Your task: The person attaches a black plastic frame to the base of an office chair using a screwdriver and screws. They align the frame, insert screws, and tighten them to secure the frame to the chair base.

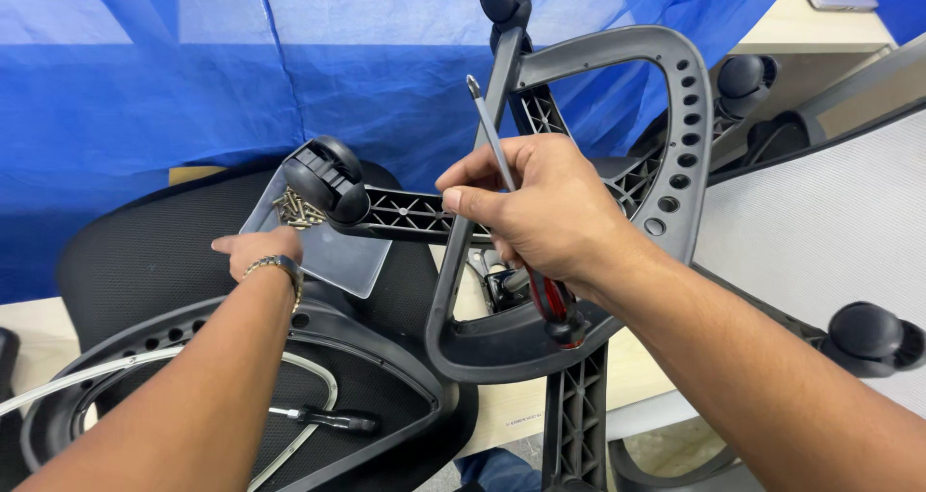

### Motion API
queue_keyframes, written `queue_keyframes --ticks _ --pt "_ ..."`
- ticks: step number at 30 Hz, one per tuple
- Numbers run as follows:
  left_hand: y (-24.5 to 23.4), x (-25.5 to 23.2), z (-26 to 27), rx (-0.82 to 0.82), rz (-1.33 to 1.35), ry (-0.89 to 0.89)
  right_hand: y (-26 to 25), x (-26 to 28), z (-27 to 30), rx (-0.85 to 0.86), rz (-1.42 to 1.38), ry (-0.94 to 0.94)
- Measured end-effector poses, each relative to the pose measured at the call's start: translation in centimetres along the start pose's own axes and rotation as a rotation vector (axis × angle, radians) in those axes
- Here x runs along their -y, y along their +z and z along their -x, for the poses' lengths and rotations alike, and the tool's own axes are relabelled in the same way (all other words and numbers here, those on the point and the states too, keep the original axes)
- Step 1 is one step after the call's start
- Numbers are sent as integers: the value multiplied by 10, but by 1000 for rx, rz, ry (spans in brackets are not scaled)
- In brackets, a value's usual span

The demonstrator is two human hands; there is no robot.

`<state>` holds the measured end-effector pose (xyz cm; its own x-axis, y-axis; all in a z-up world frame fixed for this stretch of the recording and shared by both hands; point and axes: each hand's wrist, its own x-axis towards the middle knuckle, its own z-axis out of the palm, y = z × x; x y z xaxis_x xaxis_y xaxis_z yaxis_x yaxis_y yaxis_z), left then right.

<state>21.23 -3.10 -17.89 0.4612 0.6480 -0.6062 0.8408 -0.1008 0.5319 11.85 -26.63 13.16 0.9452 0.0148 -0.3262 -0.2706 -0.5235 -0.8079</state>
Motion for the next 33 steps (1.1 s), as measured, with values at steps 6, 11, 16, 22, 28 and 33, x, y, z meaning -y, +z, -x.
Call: queue_keyframes --ticks 6,11,16,22,28,33 --pt "-53 9 58 -337 100 414 -20 -14 0 69 -83 -30" --pt "-97 -8 133 -148 95 570 -38 -23 8 89 -46 -143" --pt "-113 -15 222 344 -141 503 -75 -19 34 17 194 -130" --pt "-95 1 288 69 -495 591 -145 -31 55 -73 214 -152" --pt "-78 0 326 18 -414 736 -213 -51 32 -186 309 -216" --pt "-64 -7 340 56 -535 668 -231 -85 6 -133 433 -56"
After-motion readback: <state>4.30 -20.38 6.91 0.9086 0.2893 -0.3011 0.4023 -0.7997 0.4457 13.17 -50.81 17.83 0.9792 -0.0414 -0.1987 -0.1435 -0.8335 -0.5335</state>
